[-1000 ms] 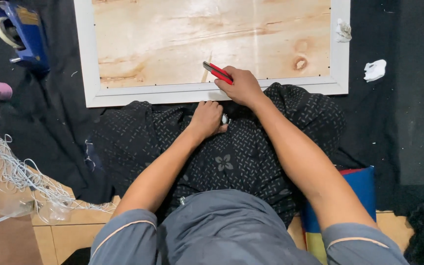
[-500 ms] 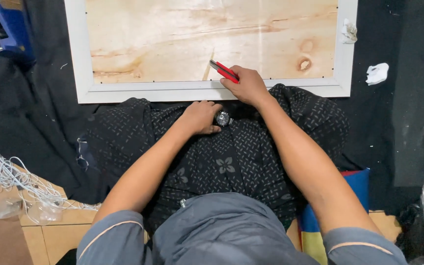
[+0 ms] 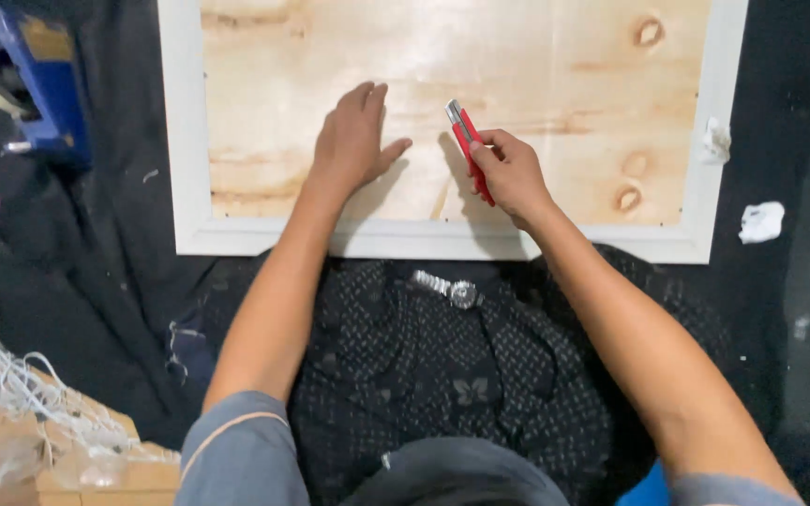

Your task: Using a utility knife to score and cut a wooden backing board to fit into a picture frame.

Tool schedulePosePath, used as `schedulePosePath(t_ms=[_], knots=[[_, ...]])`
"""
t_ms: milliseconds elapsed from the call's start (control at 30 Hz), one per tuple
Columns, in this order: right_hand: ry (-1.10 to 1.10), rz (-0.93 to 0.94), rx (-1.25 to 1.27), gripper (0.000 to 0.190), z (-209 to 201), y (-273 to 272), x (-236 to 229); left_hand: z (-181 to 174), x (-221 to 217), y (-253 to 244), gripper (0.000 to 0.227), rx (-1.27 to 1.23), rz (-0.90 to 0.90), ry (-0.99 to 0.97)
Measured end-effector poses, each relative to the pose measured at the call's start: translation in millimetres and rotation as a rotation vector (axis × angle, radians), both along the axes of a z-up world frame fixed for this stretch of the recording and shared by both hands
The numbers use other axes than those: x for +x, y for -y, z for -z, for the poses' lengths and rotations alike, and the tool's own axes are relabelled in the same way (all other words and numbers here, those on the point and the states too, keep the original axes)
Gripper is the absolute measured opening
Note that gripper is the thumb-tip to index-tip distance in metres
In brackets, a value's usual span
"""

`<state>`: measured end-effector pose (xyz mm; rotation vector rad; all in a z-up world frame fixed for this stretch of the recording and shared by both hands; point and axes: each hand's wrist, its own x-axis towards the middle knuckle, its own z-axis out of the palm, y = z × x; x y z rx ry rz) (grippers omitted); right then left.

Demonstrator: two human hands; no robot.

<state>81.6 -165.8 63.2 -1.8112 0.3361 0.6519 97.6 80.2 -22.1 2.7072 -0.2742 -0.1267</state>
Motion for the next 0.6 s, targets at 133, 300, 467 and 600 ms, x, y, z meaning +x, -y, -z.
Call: schedulePosePath(t_ms=[133,300,467,600], knots=[[0.062,0.125,0.094,0.015,-4,-44,63,13,3,21,0.097,-0.001,-0.067,0.127],[0.067,0.247,0.145,0.024,15,-98,138,10,22,26,0.103,0.162,-0.066,0.116],[0.034,0.238,0.151,0.028,30,-151,176,22,33,13,0.107,0.226,-0.193,0.018],[-0.012,0.308,0.155,0.026,36,-187,190,24,35,10,0.110,0.240,-0.258,0.057]])
